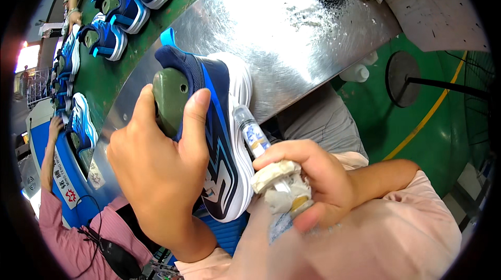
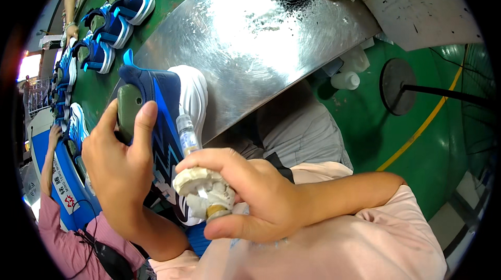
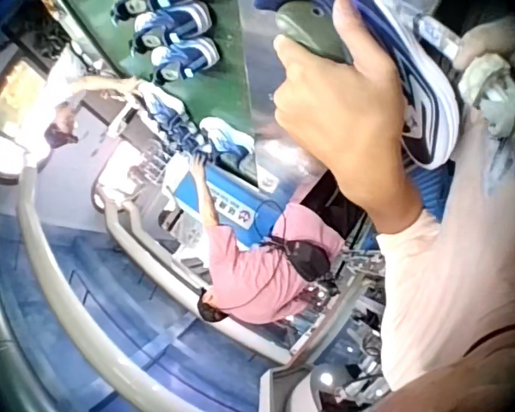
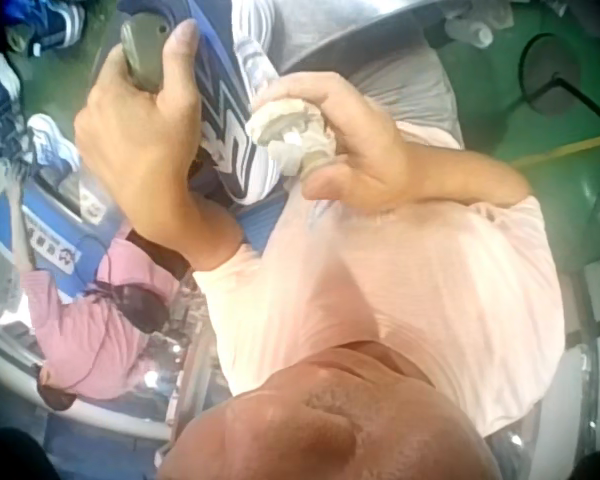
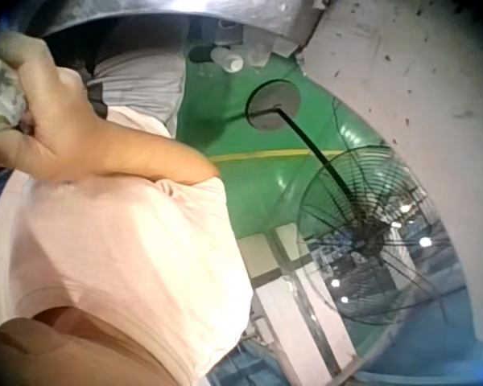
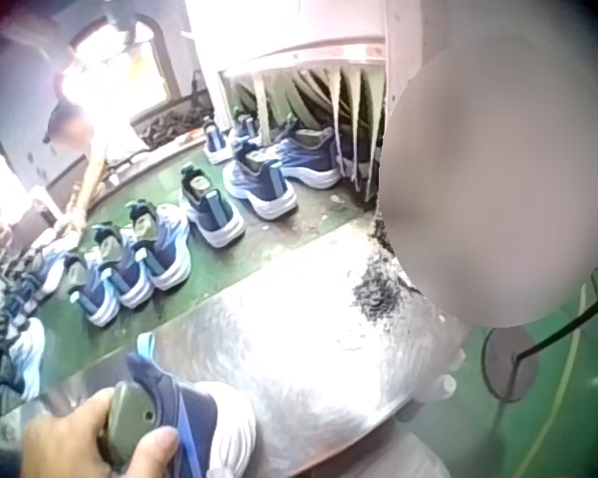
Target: The person applies adhesive to the seam of blue and white sneakers using a syringe, then places the shoes onto a conveyor belt.
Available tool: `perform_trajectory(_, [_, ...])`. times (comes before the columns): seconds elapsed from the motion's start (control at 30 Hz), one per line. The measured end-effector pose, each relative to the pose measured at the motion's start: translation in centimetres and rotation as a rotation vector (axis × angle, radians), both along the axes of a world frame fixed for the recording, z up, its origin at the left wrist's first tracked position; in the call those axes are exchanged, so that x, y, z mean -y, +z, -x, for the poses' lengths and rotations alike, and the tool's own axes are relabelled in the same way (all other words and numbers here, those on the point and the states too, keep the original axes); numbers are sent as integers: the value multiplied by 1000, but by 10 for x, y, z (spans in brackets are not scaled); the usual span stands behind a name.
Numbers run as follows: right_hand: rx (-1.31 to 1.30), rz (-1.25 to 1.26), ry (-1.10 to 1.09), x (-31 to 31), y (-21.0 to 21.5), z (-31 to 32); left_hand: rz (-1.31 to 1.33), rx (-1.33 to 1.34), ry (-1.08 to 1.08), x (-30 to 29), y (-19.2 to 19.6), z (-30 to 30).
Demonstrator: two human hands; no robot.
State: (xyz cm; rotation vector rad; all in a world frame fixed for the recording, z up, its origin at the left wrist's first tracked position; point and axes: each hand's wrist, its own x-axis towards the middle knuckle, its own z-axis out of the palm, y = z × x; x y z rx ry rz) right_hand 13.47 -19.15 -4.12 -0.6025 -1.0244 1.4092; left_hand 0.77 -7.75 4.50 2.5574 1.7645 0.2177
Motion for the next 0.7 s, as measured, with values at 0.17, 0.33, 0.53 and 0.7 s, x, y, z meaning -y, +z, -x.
perform_trajectory(0.17, [166,-123,-25,3,0,12,78,65,96,-8,2,2])
perform_trajectory(0.33, [232,-112,15,9,1,7,128,67,127,-12,0,2])
perform_trajectory(0.53, [-607,549,10,-25,-11,-50,-40,196,-58,24,-20,0])
perform_trajectory(0.7, [-862,693,429,-86,-35,-70,104,211,-600,11,-26,31])
